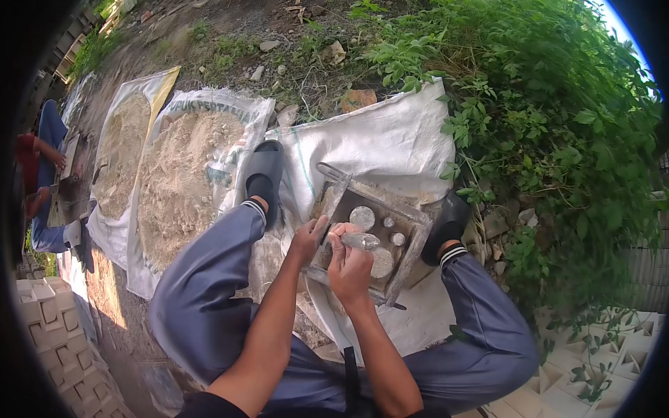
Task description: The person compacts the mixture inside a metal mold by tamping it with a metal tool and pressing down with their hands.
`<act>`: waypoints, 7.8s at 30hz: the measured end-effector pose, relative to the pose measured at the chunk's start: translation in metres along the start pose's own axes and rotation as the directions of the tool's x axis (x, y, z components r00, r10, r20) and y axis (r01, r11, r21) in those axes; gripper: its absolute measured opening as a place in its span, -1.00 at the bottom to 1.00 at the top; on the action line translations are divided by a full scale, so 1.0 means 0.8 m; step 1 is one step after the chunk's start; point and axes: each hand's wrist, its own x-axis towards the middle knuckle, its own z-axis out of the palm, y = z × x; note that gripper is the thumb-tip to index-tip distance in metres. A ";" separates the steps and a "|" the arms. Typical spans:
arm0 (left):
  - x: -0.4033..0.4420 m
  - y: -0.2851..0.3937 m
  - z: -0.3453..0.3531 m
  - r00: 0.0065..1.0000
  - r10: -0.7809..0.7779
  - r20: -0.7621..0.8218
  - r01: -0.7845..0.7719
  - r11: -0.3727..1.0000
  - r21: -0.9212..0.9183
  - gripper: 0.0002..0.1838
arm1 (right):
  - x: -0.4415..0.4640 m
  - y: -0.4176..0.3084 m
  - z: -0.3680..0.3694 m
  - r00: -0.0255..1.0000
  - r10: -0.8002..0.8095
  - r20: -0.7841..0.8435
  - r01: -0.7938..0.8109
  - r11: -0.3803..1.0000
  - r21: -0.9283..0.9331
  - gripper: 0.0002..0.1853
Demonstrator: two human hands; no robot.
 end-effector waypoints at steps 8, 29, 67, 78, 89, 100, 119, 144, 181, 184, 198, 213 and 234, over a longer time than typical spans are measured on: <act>0.005 0.003 0.001 0.996 0.081 0.030 -0.083 0.995 0.047 -0.32 | 0.055 -0.024 -0.034 0.999 0.024 0.031 -0.021 0.995 -0.094 -0.90; -0.015 0.155 0.044 0.839 0.430 0.333 -0.527 0.496 0.690 -0.68 | 0.130 -0.172 -0.255 0.990 -0.040 0.137 0.062 0.985 -0.160 -0.60; -0.027 0.020 0.063 0.581 0.343 0.738 -0.741 -0.153 0.654 -0.26 | 0.147 -0.155 -0.232 0.945 0.027 0.326 0.107 0.916 -0.387 -0.46; -0.023 0.020 0.072 0.614 0.395 0.684 -0.745 0.003 0.667 -0.79 | 0.149 -0.131 -0.225 0.966 -0.052 0.253 0.149 0.912 -0.382 -0.59; -0.086 0.011 0.101 0.740 0.382 0.553 -0.614 0.047 0.788 -0.47 | 0.149 -0.137 -0.221 0.944 -0.046 0.326 0.164 0.925 -0.343 -0.57; -0.152 0.023 0.151 0.854 0.143 0.500 -0.520 0.224 0.824 -0.31 | 0.142 -0.131 -0.221 0.947 -0.008 0.320 0.134 0.918 -0.374 -0.56; -0.113 0.022 0.141 0.526 0.560 0.640 -0.780 0.018 0.626 -0.36 | 0.142 -0.129 -0.217 0.937 -0.020 0.349 0.158 0.915 -0.370 -0.57; -0.052 0.047 0.184 0.653 0.459 0.603 -0.747 0.259 0.612 -0.43 | 0.142 -0.123 -0.218 0.930 -0.065 0.362 0.202 0.912 -0.356 -0.60; -0.108 0.074 0.049 0.672 0.226 0.705 -0.724 0.000 0.690 -0.52 | 0.097 -0.115 -0.207 0.916 0.104 0.387 0.079 0.900 -0.429 -0.41; -0.115 0.062 0.048 0.895 0.445 -0.019 -0.262 0.561 0.785 -0.63 | 0.093 -0.124 -0.203 0.907 0.139 0.397 0.052 0.900 -0.433 -0.44; -0.068 0.045 0.117 0.865 -0.368 -0.340 0.408 0.912 0.050 -0.13 | 0.102 -0.128 -0.198 0.922 0.064 0.381 0.087 0.927 -0.366 -0.59; -0.075 0.034 0.105 0.984 0.078 -0.160 0.012 0.868 0.497 -0.48 | 0.088 -0.117 -0.203 0.913 0.081 0.399 0.091 0.915 -0.394 -0.46; -0.126 0.006 0.140 0.877 0.283 0.388 -0.439 0.143 0.887 -0.04 | 0.092 -0.112 -0.205 0.943 0.073 0.325 0.056 0.927 -0.371 -0.51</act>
